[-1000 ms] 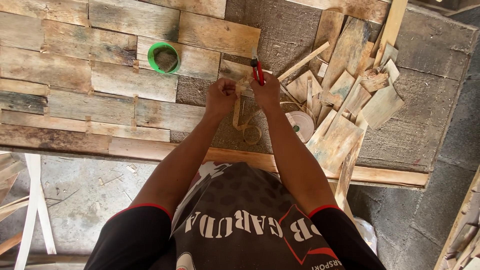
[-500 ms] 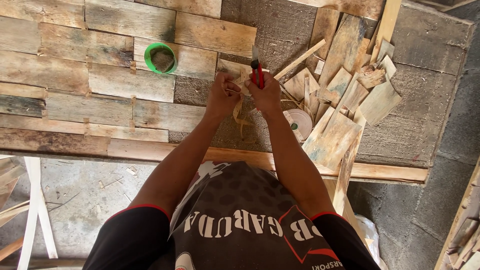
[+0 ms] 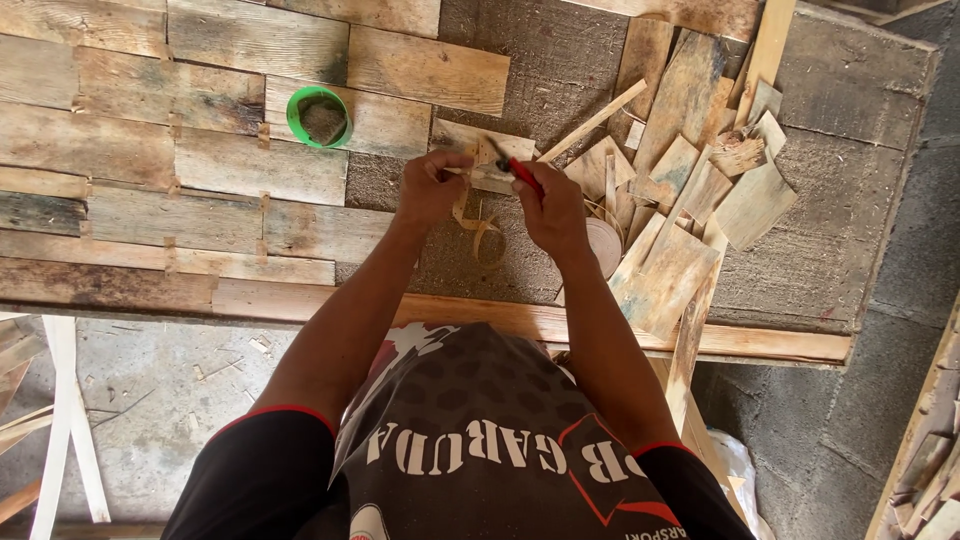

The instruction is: The recorder is applying a thin wood veneer edge strip to a wooden panel using an adhesive tape and trimming it with a utility knife.

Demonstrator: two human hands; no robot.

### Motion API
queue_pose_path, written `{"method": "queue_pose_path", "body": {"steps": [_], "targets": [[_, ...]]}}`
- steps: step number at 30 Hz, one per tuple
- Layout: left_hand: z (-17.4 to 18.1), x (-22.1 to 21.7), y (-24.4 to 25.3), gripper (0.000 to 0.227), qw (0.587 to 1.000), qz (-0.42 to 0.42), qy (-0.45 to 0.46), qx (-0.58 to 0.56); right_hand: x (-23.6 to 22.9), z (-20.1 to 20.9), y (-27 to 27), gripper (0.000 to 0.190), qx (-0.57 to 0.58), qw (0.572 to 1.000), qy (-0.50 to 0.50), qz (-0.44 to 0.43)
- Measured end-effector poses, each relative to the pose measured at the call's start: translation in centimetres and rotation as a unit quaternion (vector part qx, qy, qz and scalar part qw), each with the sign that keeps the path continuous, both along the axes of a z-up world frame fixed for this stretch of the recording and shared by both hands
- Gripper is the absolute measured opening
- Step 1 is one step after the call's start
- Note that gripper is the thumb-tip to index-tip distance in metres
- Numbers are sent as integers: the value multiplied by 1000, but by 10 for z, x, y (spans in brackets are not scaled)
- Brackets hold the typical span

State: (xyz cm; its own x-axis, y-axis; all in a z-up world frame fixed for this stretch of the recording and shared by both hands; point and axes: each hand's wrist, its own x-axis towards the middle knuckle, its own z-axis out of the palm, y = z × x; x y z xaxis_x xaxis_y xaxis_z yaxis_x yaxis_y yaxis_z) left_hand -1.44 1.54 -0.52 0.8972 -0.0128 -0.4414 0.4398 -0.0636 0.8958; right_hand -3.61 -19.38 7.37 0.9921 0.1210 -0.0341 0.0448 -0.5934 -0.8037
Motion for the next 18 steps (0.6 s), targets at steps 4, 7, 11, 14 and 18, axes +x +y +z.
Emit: {"method": "queue_pose_path", "body": {"steps": [4,7,11,14,18], "targets": [[-39,3,7,35,996,-26,-77,-40,-10,-8,-11,24,-85,991,-75,64],[-45,4,10,38,993,-41,-81,-69,-10,-8,-8,25,-123,986,-95,66],[-35,3,11,37,994,-60,-75,-58,-8,-9,-1,25,-153,985,-29,72],[-24,3,10,37,994,-63,-69,-56,-5,-10,3,26,-169,983,-4,67],[-24,3,9,38,994,-66,-62,-54,-4,-10,7,25,-220,972,-10,78]]}}
